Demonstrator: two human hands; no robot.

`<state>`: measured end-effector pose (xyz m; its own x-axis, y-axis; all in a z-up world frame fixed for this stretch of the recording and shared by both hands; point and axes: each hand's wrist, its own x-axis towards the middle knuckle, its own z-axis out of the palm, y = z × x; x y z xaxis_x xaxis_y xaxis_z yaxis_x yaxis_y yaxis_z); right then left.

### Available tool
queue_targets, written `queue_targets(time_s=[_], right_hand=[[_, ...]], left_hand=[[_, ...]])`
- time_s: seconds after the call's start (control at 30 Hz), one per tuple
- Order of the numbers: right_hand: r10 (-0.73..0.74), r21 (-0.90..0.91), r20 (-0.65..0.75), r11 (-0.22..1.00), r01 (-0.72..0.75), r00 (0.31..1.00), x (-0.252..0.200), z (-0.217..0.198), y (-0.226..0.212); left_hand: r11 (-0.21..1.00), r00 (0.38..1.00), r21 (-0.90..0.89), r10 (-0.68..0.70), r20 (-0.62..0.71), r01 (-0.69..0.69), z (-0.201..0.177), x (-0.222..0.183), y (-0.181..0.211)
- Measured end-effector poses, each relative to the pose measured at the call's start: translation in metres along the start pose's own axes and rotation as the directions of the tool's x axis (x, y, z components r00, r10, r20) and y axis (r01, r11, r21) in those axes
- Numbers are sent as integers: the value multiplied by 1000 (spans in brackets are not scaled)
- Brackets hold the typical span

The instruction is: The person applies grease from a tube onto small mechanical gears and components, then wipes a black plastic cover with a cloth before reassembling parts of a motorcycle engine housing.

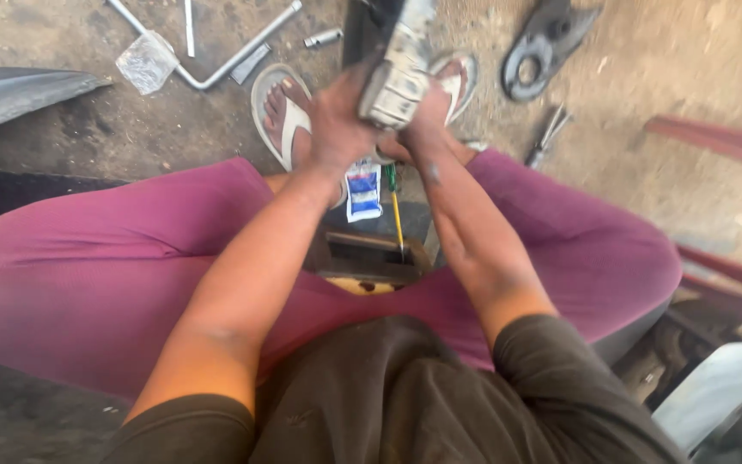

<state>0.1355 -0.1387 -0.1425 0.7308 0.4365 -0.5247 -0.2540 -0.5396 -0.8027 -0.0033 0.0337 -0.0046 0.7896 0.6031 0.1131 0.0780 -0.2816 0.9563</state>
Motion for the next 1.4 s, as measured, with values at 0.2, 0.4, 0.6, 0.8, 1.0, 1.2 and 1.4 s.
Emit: queue_targets(time_s=[0.2,0.4,0.6,0.8,1.0,1.2,1.4], right_hand=[[100,-183,61,979,-87,993,15,-9,0],[-74,-247,-72,967,54,995,-5,25,7],[111,520,312,811,-267,944,4,-14,11],[48,664,348,693,-282,936,-9,-11,18],[-13,698,304,684,-214,953,-8,2,20],[-68,699,244,704,-126,967,0,-27,8],[-106,689,277,715,-120,955,-2,-1,11]], left_hand=[[994,994,13,110,-21,-109,5,-4,-4],[913,989,384,146,4,-136,-3,-6,-2],[990,988,118,-92,125,78,14,-21,15],[976,999,218,-26,44,16,27,-25,8],[984,991,181,-24,131,0,37,-19,-8],[979,1000,201,30,-4,-28,43,-20,-3],[992,987,102,-83,134,70,45,-11,-9]])
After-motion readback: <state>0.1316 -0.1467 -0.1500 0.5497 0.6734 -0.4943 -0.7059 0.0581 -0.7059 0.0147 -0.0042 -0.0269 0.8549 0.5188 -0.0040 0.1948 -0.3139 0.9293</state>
